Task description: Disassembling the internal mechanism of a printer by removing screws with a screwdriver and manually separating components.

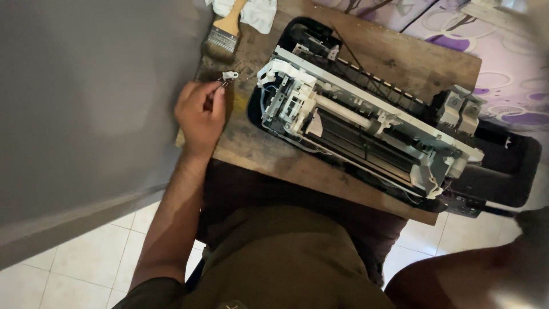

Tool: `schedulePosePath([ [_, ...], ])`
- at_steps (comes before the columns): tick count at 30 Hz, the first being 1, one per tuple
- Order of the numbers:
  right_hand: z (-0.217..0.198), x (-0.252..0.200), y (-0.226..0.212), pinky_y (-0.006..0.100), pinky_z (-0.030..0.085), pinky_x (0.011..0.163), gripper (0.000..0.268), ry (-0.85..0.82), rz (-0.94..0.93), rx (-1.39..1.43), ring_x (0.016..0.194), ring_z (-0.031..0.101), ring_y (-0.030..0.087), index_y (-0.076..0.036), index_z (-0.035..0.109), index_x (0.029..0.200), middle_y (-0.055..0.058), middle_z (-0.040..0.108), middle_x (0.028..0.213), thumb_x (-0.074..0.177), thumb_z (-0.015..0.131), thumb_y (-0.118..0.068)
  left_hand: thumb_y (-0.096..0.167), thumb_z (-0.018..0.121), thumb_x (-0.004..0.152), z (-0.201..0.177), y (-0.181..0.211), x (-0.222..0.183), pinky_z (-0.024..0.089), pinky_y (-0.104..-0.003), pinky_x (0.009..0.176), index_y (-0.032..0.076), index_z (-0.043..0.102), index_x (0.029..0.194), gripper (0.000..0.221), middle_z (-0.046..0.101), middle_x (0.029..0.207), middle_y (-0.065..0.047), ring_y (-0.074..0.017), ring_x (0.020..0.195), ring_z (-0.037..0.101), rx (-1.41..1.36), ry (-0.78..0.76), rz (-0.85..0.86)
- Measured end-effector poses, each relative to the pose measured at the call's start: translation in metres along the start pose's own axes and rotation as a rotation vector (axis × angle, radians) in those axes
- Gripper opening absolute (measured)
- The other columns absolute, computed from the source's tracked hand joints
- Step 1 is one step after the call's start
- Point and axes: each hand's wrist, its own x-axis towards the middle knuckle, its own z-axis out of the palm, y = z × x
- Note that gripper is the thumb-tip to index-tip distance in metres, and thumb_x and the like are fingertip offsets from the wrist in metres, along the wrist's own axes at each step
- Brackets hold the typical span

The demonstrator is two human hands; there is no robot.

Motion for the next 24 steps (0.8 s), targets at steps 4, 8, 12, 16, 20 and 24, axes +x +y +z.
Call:
schedulePosePath([
  [4, 0.117, -0.070, -0.067, 0.032, 0.053, 0.069, 0.021, 0.062, 0.021, 0.012, 0.099, 0.063, 0.014, -0.016, 0.061, 0.122, 0.002, 0.062, 0.135, 0.101, 0.065, -0.018, 0.003, 0.069, 0.097, -0.010, 0.067, 0.002, 0.049, -0.039, 0.068, 0.002, 0.074, 0.092, 0.007, 0.071, 0.088, -0.013, -0.0279, 0.078, 0.063, 0.008, -0.058, 0.049],
  [8, 0.210, -0.108, -0.159, 0.025, 0.047, 0.094, 0.055, -0.231, -0.410, -0.495, 0.111, 0.054, 0.023, -0.015, 0.045, 0.081, 0.006, 0.047, 0.114, 0.062, 0.095, -0.001, 0.007, 0.064, 0.098, 0.005, 0.174, 0.009, 0.053, -0.042, 0.077, 0.000, 0.073, 0.097, 0.011, 0.070, 0.093, -0.015, -0.0329, 0.083, 0.065, -0.309, -0.311, 0.077],
  [12, 0.360, -0.151, -0.251, 0.033, 0.058, 0.101, 0.055, -0.453, -0.367, 0.059, 0.096, 0.057, 0.011, -0.019, 0.054, 0.131, -0.004, 0.051, 0.117, 0.081, 0.073, -0.007, 0.031, 0.065, 0.099, 0.029, 0.258, -0.007, 0.053, -0.048, 0.097, 0.001, 0.062, 0.128, 0.043, 0.069, 0.121, -0.018, -0.0367, 0.110, 0.067, -0.616, -0.828, 0.203],
  [16, 0.386, -0.166, -0.266, 0.039, 0.061, 0.084, 0.033, -0.266, -0.331, 0.346, 0.074, 0.060, 0.019, -0.020, 0.055, 0.136, 0.003, 0.056, 0.101, 0.104, 0.058, -0.017, 0.025, 0.060, 0.105, 0.039, 0.285, -0.030, 0.047, -0.039, 0.071, 0.006, 0.070, 0.122, 0.027, 0.071, 0.109, -0.008, -0.0252, 0.092, 0.069, -0.627, -0.962, 0.307],
  [20, 0.378, -0.155, -0.259, 0.042, 0.060, 0.079, 0.034, -0.311, -0.157, 0.608, 0.076, 0.058, 0.021, -0.011, 0.056, 0.137, 0.006, 0.060, 0.099, 0.105, 0.064, -0.020, 0.009, 0.064, 0.101, 0.053, 0.291, -0.013, 0.039, -0.038, 0.060, 0.007, 0.073, 0.109, 0.012, 0.071, 0.093, -0.005, -0.0230, 0.078, 0.067, -0.656, -0.964, 0.320],
  [24, 0.382, -0.144, -0.245, 0.045, 0.060, 0.087, 0.040, -0.336, 0.093, 0.792, 0.084, 0.060, 0.023, -0.007, 0.064, 0.128, 0.008, 0.059, 0.096, 0.108, 0.068, -0.042, 0.003, 0.071, 0.095, 0.070, 0.294, 0.004, 0.047, -0.040, 0.064, 0.003, 0.072, 0.107, 0.012, 0.071, 0.089, -0.008, -0.0267, 0.076, 0.068, -0.672, -0.993, 0.299],
])
